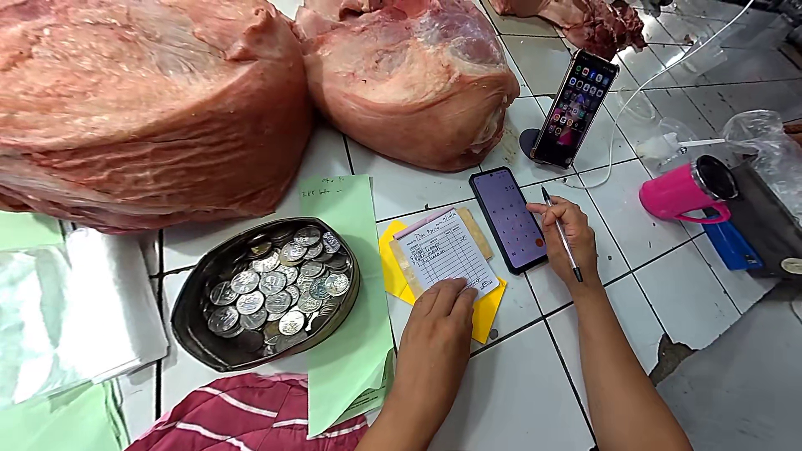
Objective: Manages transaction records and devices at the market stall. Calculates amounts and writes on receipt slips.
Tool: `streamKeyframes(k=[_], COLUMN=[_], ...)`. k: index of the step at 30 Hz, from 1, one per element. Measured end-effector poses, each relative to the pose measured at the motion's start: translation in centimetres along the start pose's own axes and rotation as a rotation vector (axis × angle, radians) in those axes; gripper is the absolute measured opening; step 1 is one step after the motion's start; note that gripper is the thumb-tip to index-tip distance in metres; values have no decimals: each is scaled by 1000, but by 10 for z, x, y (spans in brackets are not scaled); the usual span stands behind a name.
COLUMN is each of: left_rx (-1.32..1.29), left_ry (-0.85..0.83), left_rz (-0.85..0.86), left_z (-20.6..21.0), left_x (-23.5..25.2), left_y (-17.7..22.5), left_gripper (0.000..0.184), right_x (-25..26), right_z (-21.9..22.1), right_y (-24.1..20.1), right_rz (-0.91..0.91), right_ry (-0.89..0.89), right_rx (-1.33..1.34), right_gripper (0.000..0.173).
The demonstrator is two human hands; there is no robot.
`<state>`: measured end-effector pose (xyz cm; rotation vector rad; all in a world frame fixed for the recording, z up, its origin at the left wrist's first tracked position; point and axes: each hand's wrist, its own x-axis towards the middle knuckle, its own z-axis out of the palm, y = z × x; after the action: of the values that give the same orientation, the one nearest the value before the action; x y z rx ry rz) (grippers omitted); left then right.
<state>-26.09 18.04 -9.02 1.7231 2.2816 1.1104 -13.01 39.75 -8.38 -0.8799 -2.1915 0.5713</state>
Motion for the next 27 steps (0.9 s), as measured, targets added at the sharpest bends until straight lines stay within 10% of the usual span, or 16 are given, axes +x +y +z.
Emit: streamKeyframes(k=[27], left_rx=[-51], left_ry=[-23], left_rz=[-8], left_z=[-7], left_x=[1], left_y=[4], left_gripper=[20], right_x=[10], right_z=[-7], right_y=[17], right_rz=[6], right_ry=[186], right_rx=[334], right_gripper=[10])
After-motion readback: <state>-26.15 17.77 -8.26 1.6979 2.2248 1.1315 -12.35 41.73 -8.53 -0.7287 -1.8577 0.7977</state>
